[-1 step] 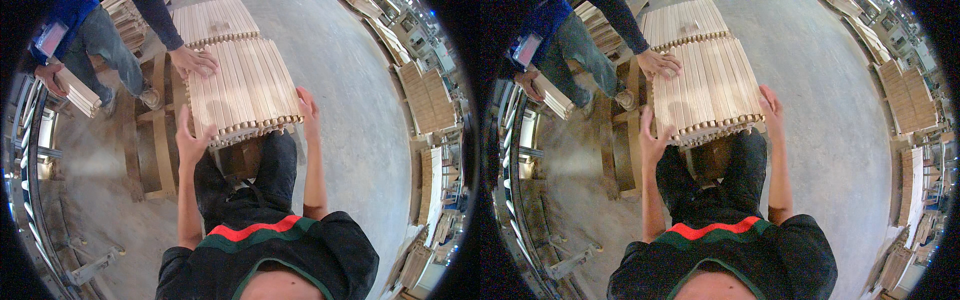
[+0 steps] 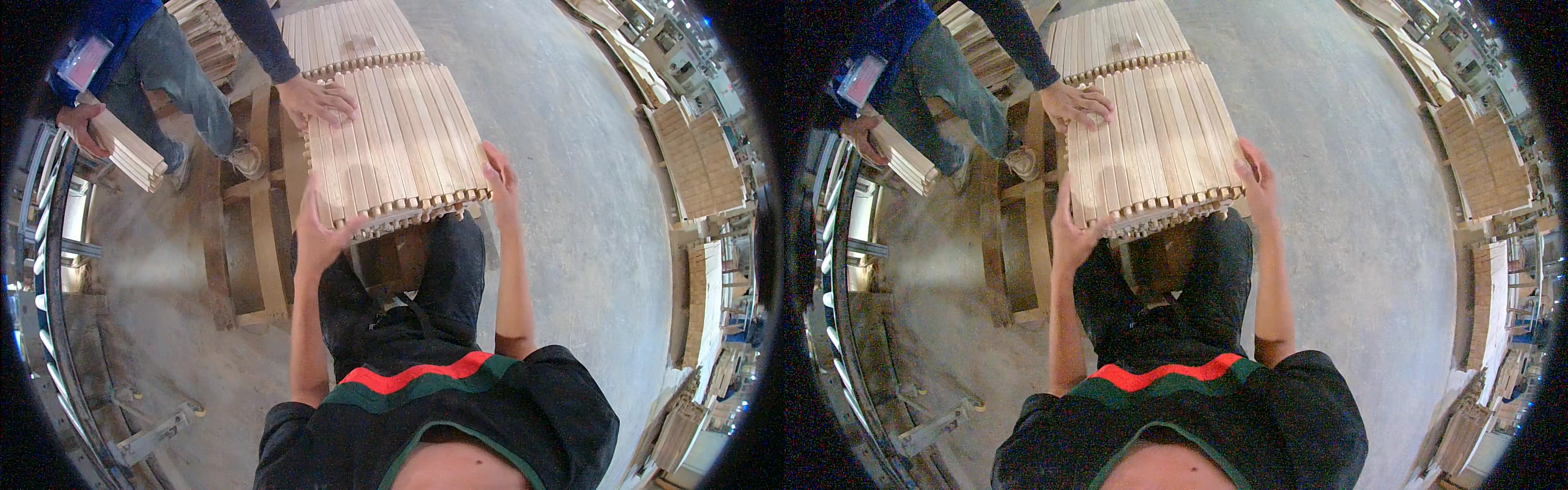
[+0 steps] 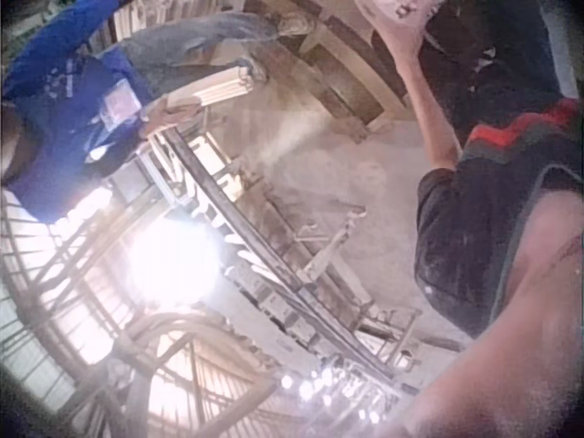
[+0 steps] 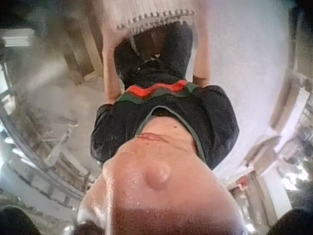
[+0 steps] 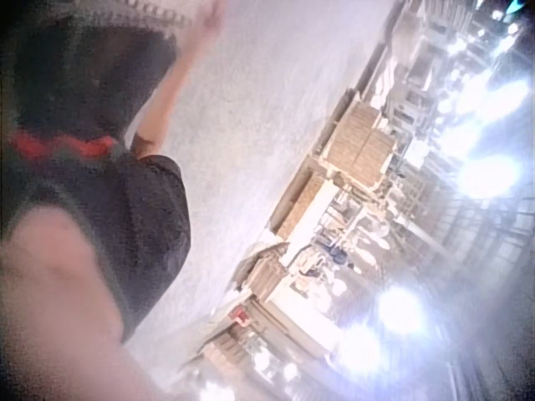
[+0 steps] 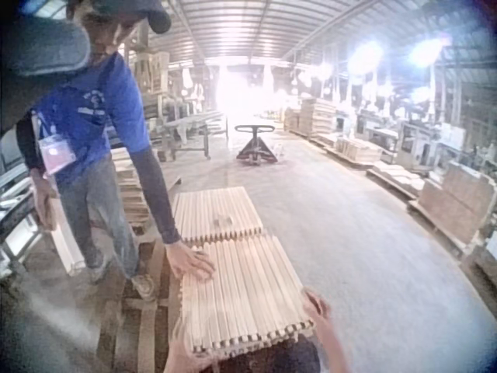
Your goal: The person sits on a low stool and repeatedly picks up stacks of small, light-colored wooden parts with pegs. They align the stacks and place them onto a larger pile on a wooden pallet. Another person assists by handing over stacks and adjusting the pile.
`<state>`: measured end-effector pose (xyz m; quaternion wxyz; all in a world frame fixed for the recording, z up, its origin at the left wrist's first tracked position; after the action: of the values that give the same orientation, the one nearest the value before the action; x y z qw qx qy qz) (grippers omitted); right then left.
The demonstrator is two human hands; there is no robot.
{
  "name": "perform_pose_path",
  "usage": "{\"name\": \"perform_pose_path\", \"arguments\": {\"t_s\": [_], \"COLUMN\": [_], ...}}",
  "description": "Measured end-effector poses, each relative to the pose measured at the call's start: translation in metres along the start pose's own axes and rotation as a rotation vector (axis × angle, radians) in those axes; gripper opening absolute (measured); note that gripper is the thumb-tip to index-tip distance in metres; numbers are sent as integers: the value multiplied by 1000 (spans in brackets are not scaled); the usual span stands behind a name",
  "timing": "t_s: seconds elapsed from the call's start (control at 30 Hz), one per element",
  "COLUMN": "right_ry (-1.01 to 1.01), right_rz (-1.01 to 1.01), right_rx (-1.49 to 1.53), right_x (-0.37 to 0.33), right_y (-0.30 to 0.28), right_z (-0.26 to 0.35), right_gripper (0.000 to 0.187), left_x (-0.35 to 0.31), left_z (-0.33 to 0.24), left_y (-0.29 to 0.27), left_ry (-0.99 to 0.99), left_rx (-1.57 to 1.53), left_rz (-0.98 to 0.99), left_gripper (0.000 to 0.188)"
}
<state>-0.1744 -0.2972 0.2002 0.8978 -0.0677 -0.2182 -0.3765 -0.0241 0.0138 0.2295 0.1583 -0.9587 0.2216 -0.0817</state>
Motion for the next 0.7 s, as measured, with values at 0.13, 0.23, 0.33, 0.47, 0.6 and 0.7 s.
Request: {"name": "perform_pose_path", "arguments": {"t_s": [0.13, 0.23, 0.33, 0.47, 0.6, 0.7], "right_ry": [17, -13, 1, 14, 3, 20], "right_rz": [-10, -21, -31, -37, -25, -1], "right_rx": [-24, 43, 47, 52, 39, 6], "right_x": [-6, -6, -1, -2, -1, -2], "right_y": [7, 5, 8, 4, 4, 4], "right_z": [1, -6, -6, -11, -14, -11], "right_gripper": [50, 52, 53, 54, 54, 57], "left_x": [-7, -5, 5, 0, -6, 0], "left_z": [7, 17, 16, 29, 31, 7], "left_y": [-6, -2, 4, 3, -4, -6], "left_ry": [98, 114, 166, 213, 128, 129], "left_rx": [198, 247, 269, 311, 158, 212], "left_rz": [65, -4, -120, -80, -143, -123], "left_gripper": [109, 105, 96, 93, 91, 89]}}
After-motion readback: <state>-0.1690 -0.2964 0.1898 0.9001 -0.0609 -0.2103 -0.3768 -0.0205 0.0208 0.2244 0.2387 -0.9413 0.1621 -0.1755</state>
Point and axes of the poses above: each hand's wrist, its own x-axis towards the middle knuckle, its own y-axis out of the palm, z = x × y, the point moved 3 cm from there along x, towards the middle knuckle, and after that the axes turned 15 degrees about -y, right-handed, at the moved point
